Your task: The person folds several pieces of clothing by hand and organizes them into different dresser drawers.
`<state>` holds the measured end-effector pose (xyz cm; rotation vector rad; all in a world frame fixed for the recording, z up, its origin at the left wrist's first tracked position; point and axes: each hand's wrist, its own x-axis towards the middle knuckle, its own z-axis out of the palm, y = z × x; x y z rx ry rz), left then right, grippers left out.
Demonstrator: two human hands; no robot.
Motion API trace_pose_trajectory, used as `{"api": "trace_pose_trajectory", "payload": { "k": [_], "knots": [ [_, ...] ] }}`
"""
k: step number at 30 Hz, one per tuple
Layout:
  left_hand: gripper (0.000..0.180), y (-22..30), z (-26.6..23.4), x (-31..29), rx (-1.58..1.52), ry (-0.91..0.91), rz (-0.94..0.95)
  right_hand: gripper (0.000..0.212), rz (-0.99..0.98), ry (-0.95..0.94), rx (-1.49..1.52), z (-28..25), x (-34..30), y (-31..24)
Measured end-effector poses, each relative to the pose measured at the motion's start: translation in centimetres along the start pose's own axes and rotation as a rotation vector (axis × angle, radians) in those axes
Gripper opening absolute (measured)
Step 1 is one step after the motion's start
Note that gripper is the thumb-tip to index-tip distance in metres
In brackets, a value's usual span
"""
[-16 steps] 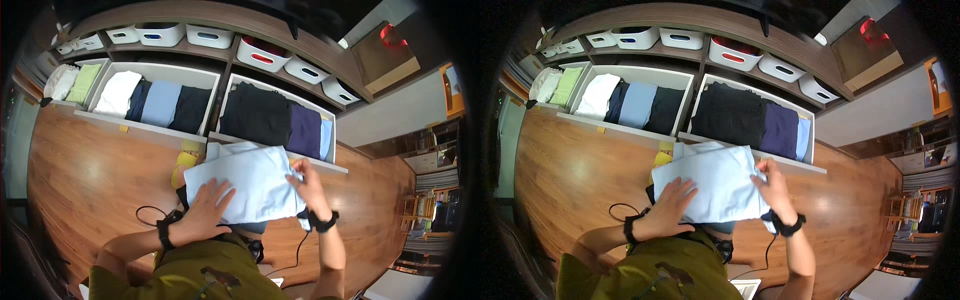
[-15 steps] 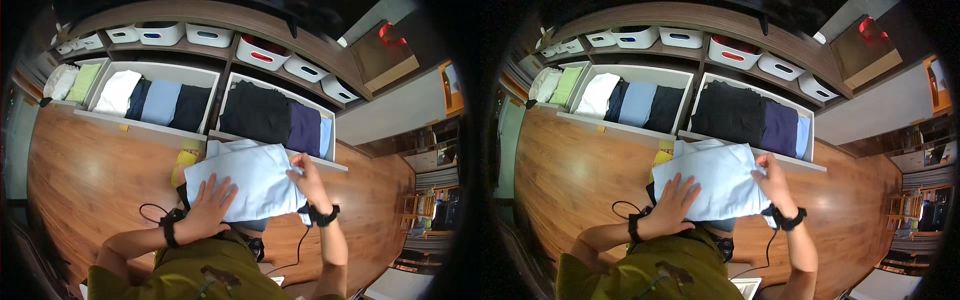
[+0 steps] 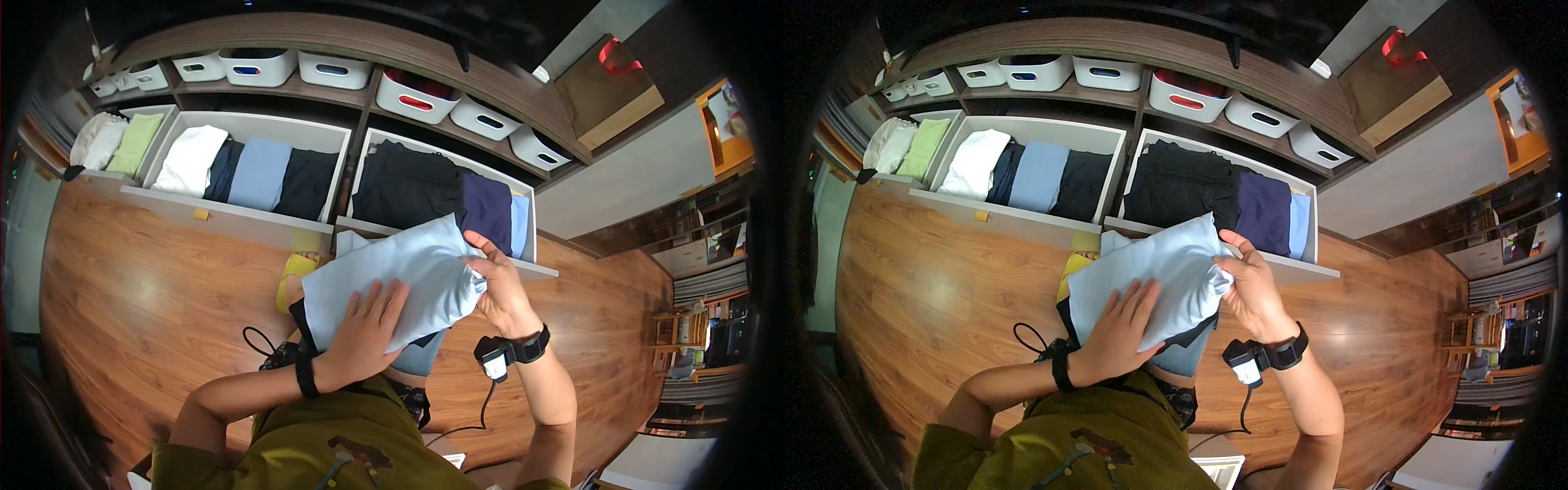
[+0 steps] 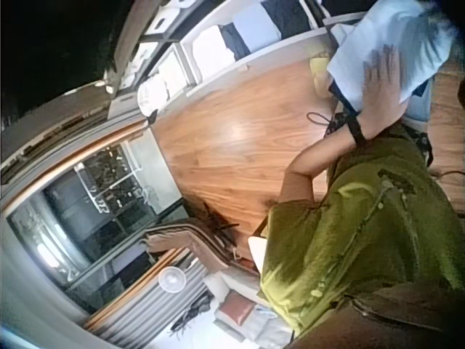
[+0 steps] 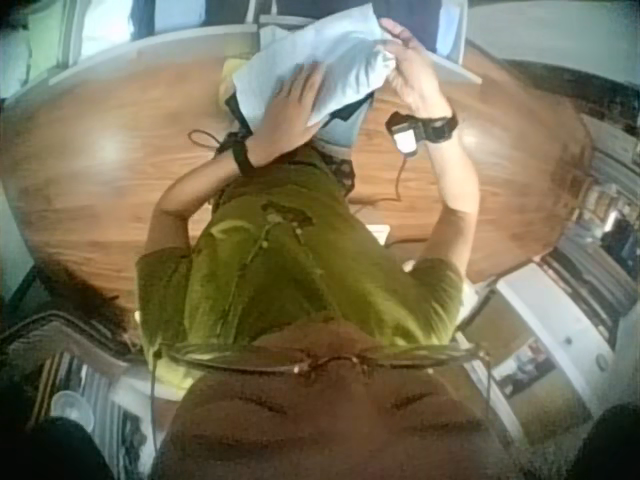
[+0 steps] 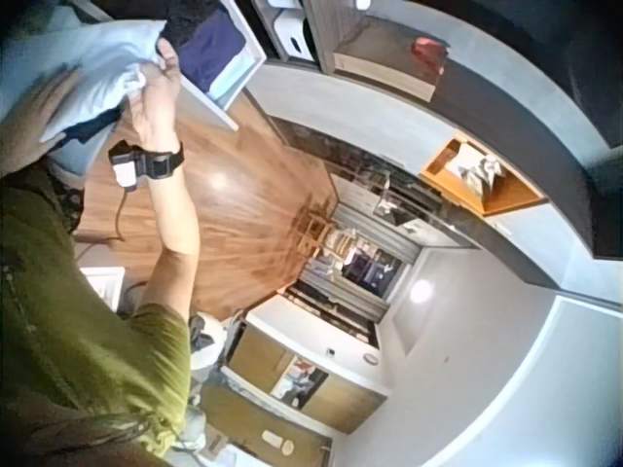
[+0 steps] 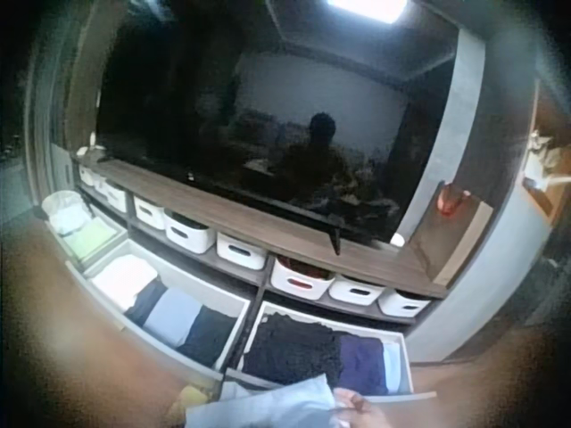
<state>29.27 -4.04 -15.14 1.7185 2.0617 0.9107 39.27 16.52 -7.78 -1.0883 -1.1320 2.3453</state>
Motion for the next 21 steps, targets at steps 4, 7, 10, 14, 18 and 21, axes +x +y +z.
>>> {"api": "trace_pose_trajectory", "payload": {
  "k": [4, 7, 10, 14, 18, 21],
  "knots": [
    [0.055, -1.4, -2.4, 1.8, -0.560, -0.019, -0.082, 0.035, -0.084, -0.020, -0.075, 0.1, -0.4, 0.4],
    [0.040, -3.8, -5.9, 3.1, -0.610, -0.057, -0.327, 0.051, 0.037, -0.009, 0.035, -3.2, -0.6, 0.5],
    [0.035, -0.8, -13.3, 6.3, -0.739, -0.231, -0.528, 0.082, 0.313, -0.239, 0.222, -8.2, -2.3, 3.2],
    [0.035, -0.2, -14.5, 7.2, -0.367, -0.352, 0.062, 0.099, 0.522, -0.517, 0.516, -4.8, -2.7, 4.7],
    [0.055, 2.2, -10.8, 6.7, -0.222, -0.617, 0.758, 0.076, 0.378, -0.588, 0.670, -6.3, -2.2, 4.6],
    [0.058, 2.6, -9.7, 6.4, -0.014, -0.639, 0.819, 0.065, 0.318, -0.469, 0.603, -10.8, -2.9, 5.6]
  ]
}}
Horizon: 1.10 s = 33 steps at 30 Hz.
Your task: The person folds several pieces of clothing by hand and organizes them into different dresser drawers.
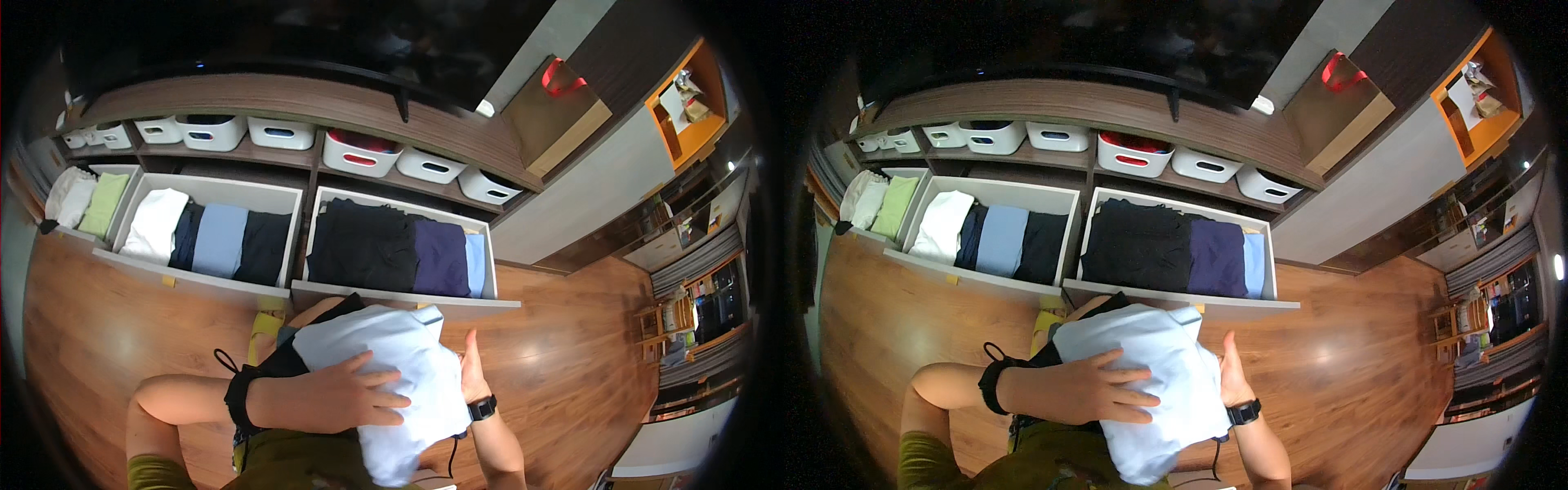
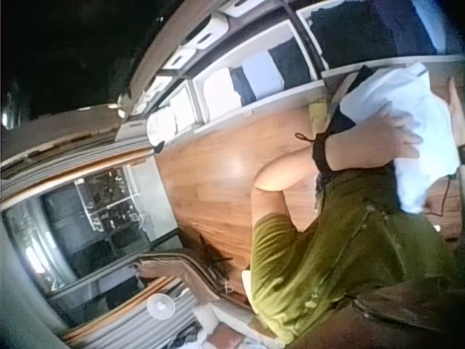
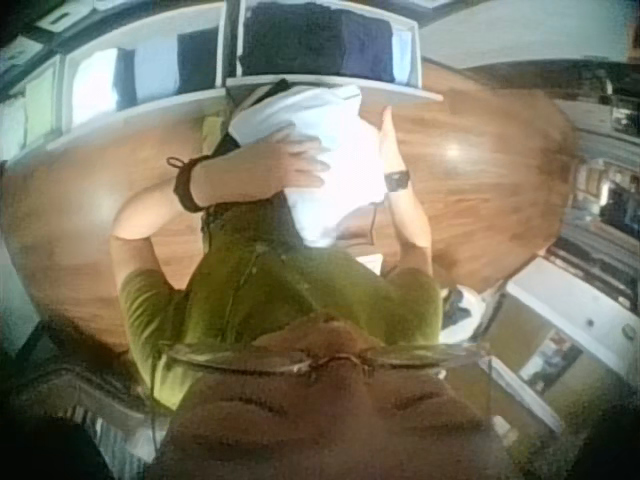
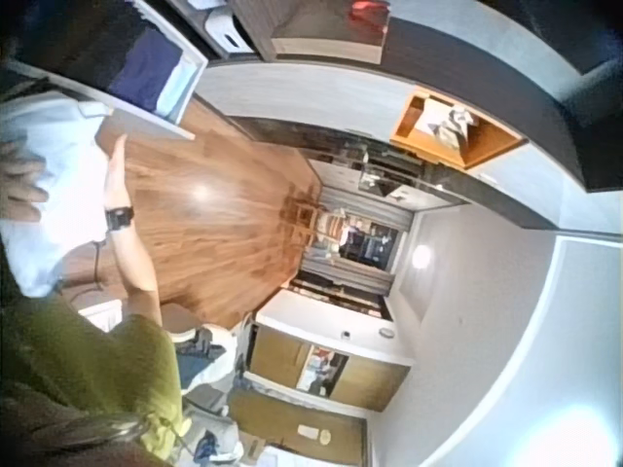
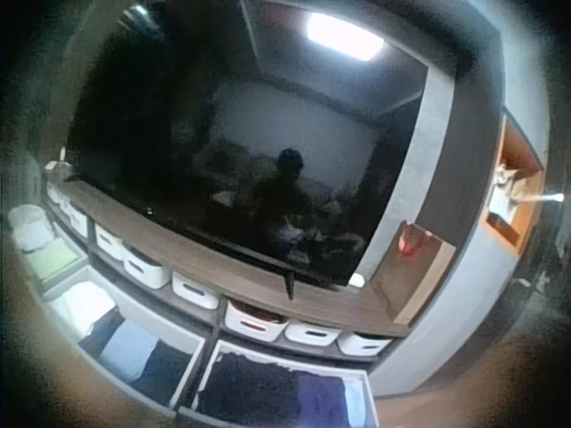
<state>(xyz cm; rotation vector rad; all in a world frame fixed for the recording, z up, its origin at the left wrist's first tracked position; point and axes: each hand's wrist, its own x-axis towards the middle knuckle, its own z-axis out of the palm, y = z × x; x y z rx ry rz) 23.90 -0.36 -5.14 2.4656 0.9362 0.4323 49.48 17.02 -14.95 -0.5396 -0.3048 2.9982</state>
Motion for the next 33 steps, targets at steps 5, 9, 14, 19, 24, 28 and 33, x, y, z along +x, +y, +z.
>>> {"api": "trace_pose_trajectory", "payload": {
  "k": [5, 9, 14, 19, 24, 28, 33],
  "knots": [
    [0.042, -5.9, 1.3, 2.8, 0.023, 0.155, -0.043, 0.059, -0.086, 0.368, -0.449, 1.7, -2.1, -3.8],
    [0.039, -9.7, -0.9, 7.8, 0.102, 0.273, -0.025, 0.058, -0.346, 0.560, -0.746, 4.4, -2.8, -10.4],
    [0.038, -16.1, -4.2, 12.4, 0.145, 0.466, 0.004, 0.062, -0.440, 0.519, -0.845, 7.5, 0.1, -19.8],
    [0.042, -18.2, -3.2, 11.3, 0.315, 0.456, -0.205, 0.069, -0.185, 0.665, -1.109, -4.0, 4.0, -27.6],
    [0.044, -16.1, -2.8, 2.4, 0.252, 0.315, -0.580, 0.110, 0.431, 0.849, -1.659, -12.1, 9.0, -27.9],
    [0.041, -13.7, -0.1, -4.4, 0.109, 0.314, -0.786, 0.112, 0.508, 0.919, -1.725, -11.4, 10.3, -26.7],
    [0.039, -10.1, 3.6, -8.4, -0.108, 0.388, -0.958, 0.081, 0.556, 0.971, -1.758, -10.7, 11.0, -27.3]
  ]
}}
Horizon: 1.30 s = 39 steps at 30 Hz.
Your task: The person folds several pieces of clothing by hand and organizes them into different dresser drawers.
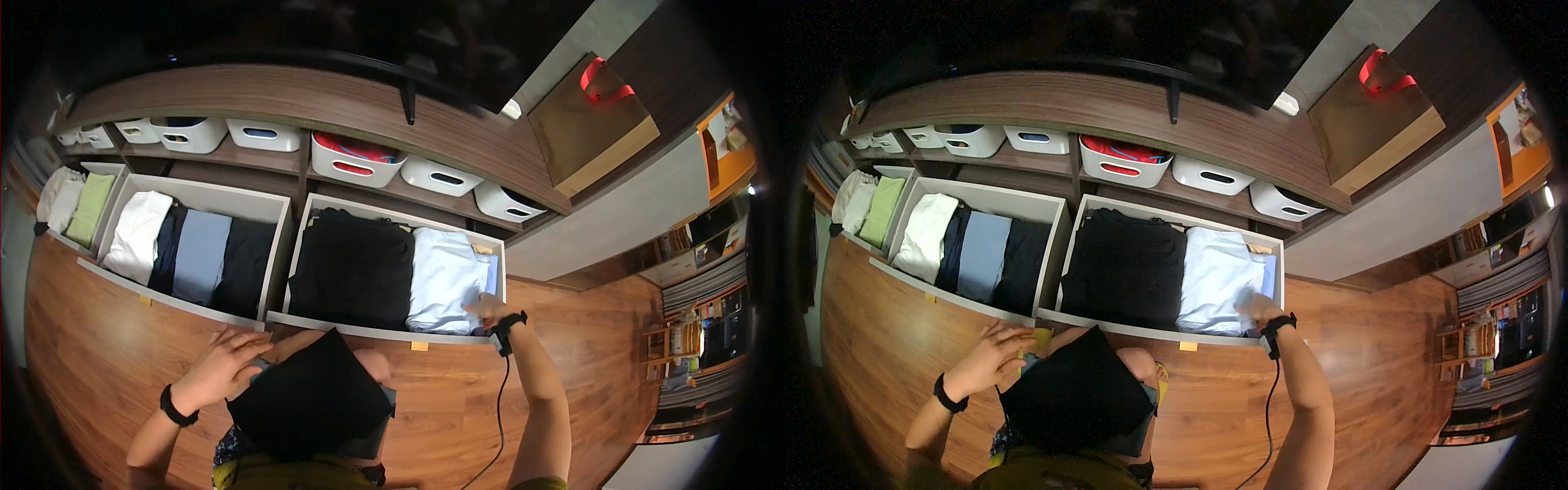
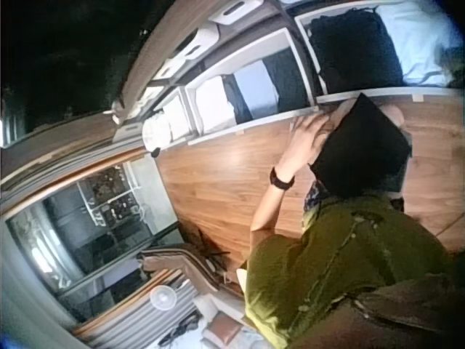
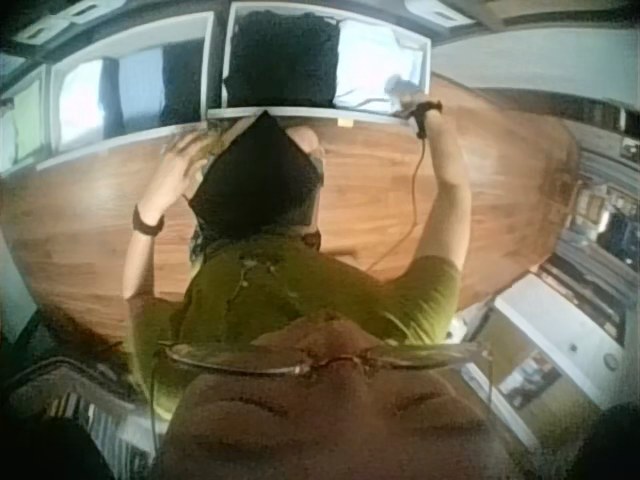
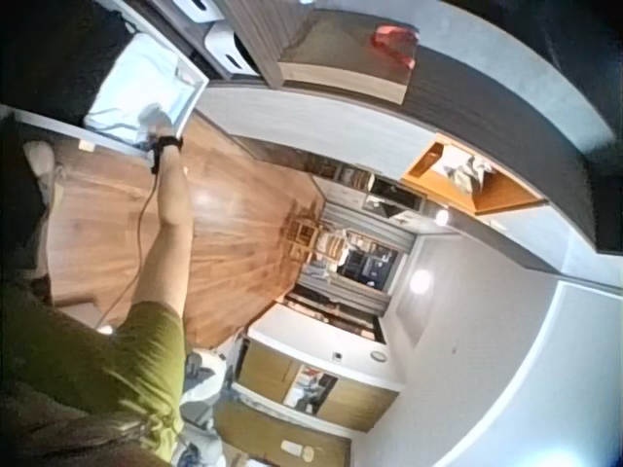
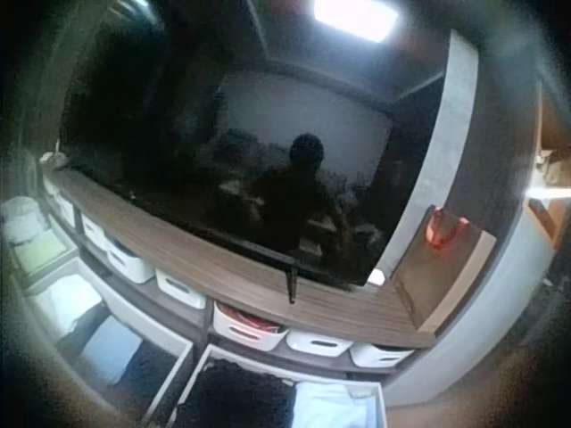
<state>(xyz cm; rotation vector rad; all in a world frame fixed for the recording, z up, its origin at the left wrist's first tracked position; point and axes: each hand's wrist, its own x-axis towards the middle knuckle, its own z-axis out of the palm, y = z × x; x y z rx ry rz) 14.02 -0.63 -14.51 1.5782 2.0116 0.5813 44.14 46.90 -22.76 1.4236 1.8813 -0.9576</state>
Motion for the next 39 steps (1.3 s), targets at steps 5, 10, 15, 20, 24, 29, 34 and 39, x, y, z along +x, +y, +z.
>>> {"api": "trace_pose_trajectory", "payload": {
  "k": [5, 10, 15, 20, 24, 29, 34, 39],
  "knots": [
    [0.038, 0.1, 1.1, -2.0, -0.024, 0.051, -0.005, 0.050, -0.180, 0.385, -0.393, -2.0, -0.6, 0.0],
    [0.039, -0.3, 1.3, -2.7, -0.063, 0.075, 0.009, 0.043, -0.018, 0.195, 0.108, 0.4, -3.7, 0.0],
    [0.042, -0.3, 2.9, -2.3, -0.188, -0.017, 0.044, 0.057, 0.049, 0.249, -0.436, 2.9, 0.2, 5.8],
    [0.039, 0.6, 2.8, -3.7, -0.185, 0.042, -0.156, 0.047, -0.209, 0.507, -0.523, 3.7, -0.6, 0.0],
    [0.042, -0.4, 4.3, -3.9, -0.236, 0.023, -0.188, 0.024, -0.347, 0.067, -0.440, 4.4, 1.8, 4.0],
    [0.047, -1.4, 4.5, -4.4, -0.580, -0.041, -0.210, 0.024, -0.573, 0.531, -0.285, 8.0, -6.0, -3.8],
    [0.048, -1.9, 5.5, -4.6, -0.625, -0.075, -0.143, 0.029, -0.821, 0.212, 0.321, 14.3, -14.5, -8.3],
    [0.070, -1.9, 4.7, -5.1, -0.462, -0.182, 0.082, 0.056, -0.814, 0.012, 0.264, 18.9, -15.8, -10.0]
  ]
}}
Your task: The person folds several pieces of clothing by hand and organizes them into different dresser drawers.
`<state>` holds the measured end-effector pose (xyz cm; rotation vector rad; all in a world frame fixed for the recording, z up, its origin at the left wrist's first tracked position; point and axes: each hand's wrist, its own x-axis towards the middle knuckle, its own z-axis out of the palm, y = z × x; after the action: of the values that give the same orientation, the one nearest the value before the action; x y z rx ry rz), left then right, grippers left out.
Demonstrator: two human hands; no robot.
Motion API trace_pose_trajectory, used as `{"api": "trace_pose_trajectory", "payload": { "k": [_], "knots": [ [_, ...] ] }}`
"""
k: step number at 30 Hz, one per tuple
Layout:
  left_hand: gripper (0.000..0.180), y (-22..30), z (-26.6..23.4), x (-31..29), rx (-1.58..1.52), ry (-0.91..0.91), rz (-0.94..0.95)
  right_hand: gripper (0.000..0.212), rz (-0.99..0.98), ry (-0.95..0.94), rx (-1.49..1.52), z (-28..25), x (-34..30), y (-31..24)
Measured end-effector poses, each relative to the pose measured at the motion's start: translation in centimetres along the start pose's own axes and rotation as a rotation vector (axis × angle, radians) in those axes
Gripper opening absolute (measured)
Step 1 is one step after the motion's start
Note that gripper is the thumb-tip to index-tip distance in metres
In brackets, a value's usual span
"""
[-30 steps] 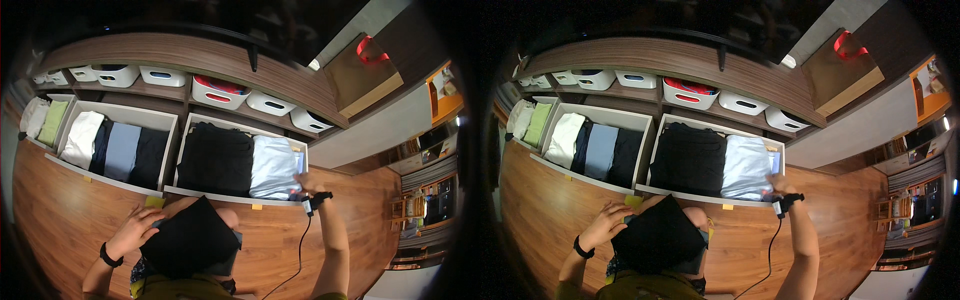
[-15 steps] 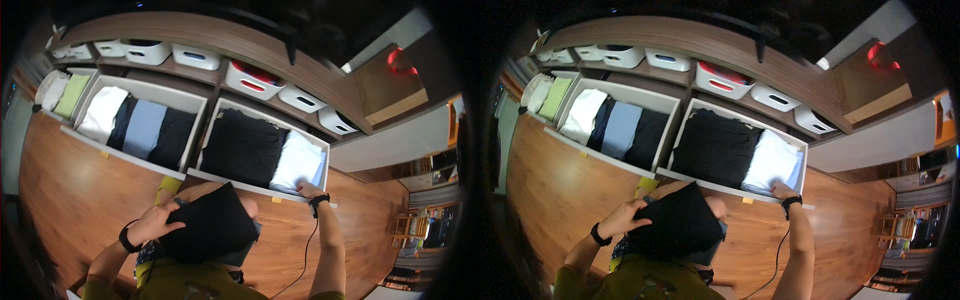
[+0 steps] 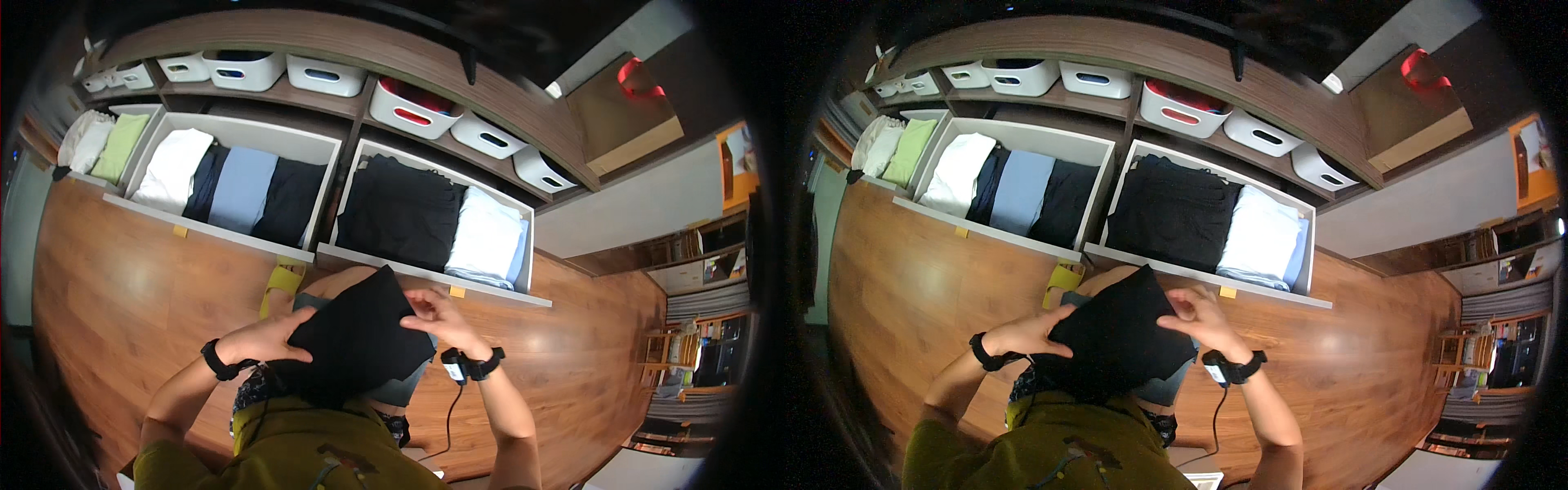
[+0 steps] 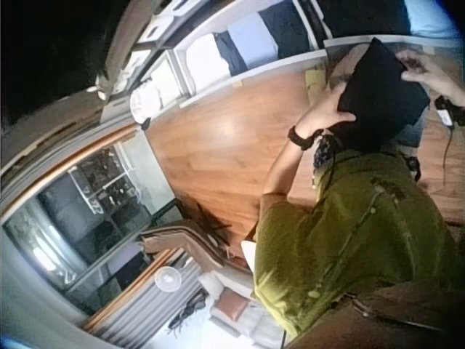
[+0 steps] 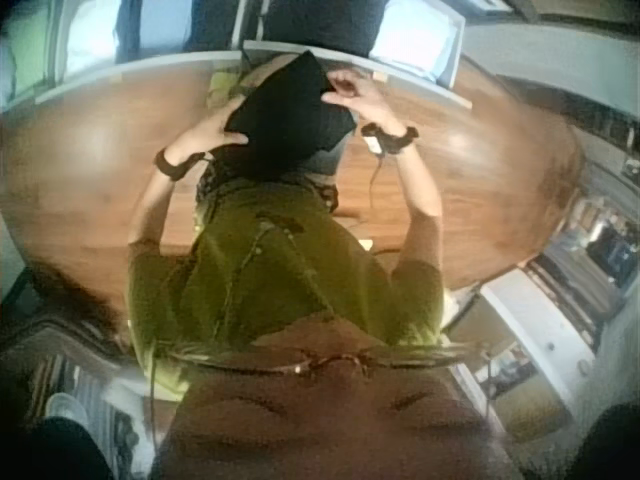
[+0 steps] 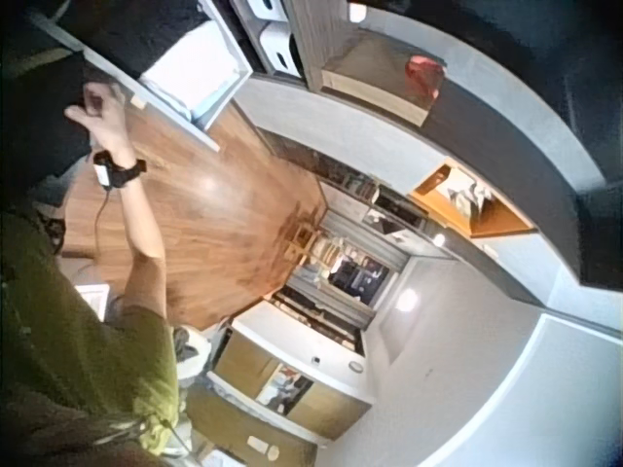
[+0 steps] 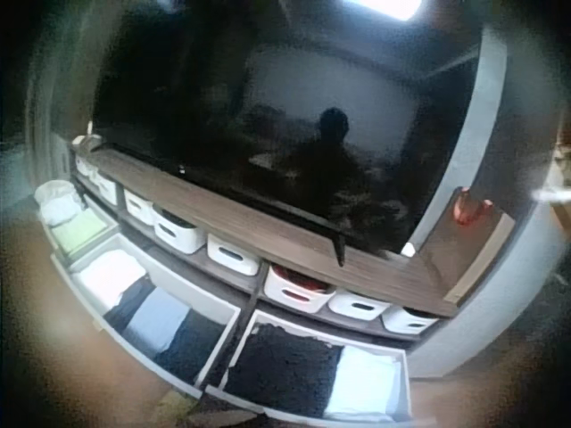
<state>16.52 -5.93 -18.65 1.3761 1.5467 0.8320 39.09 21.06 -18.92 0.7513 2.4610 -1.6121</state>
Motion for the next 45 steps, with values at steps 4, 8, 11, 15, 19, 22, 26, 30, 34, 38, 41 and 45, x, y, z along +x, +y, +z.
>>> {"api": "trace_pose_trajectory", "payload": {
  "k": [4, 8, 11, 15, 19, 22, 26, 30, 34, 38, 41, 45],
  "knots": [
    [0.086, 2.6, -0.3, -0.9, -0.040, -0.179, -0.182, 0.047, -0.235, 0.060, -0.149, 1.8, 0.0, -2.5],
    [0.083, 4.4, -1.4, -0.3, -0.127, -0.140, -0.031, 0.017, -0.083, 0.084, 0.107, -0.6, -1.2, -3.9],
    [0.073, 9.2, -4.1, 2.6, -0.260, -0.056, 0.155, 0.015, -0.220, 0.278, 0.277, -4.9, -1.6, -6.0],
    [0.076, 15.0, -6.5, 6.7, -0.497, -0.003, 0.180, 0.037, -0.084, 0.641, 0.494, -4.8, -3.6, -7.4],
    [0.069, 17.9, -5.4, 10.9, -0.604, 0.022, 0.241, 0.076, 0.110, -0.013, 1.291, -0.6, -7.1, -6.2],
    [0.066, 18.7, -4.1, 13.4, -0.778, -0.032, 0.145, 0.094, -0.036, 0.011, 1.550, 1.8, -6.8, -6.3],
    [0.046, 17.6, -2.3, 16.8, -0.885, -0.085, 0.037, 0.078, -0.114, -0.019, 1.687, -0.1, -7.0, -6.9],
    [0.036, 16.7, -1.6, 19.2, -0.865, -0.129, -0.090, 0.060, -0.281, 0.433, 0.711, -2.9, -10.0, -2.4],
    [0.035, 17.5, 0.2, 22.6, -0.932, -0.213, -0.075, 0.030, 0.102, 0.722, 1.128, -10.0, -9.1, 4.0],
    [0.058, 17.9, -0.5, 24.7, -0.871, 0.023, 0.146, 0.037, 0.068, 0.675, 0.975, -15.6, -6.7, -5.6],
    [0.064, 17.1, 0.8, 26.9, -0.823, 0.135, 0.243, 0.038, -0.065, 0.703, 0.826, -19.2, -5.4, -5.7],
    [0.075, 14.7, 1.7, 27.4, -0.510, 0.110, 0.062, 0.054, 0.010, 0.646, 0.561, -21.8, -1.8, 3.1]
  ]
}}
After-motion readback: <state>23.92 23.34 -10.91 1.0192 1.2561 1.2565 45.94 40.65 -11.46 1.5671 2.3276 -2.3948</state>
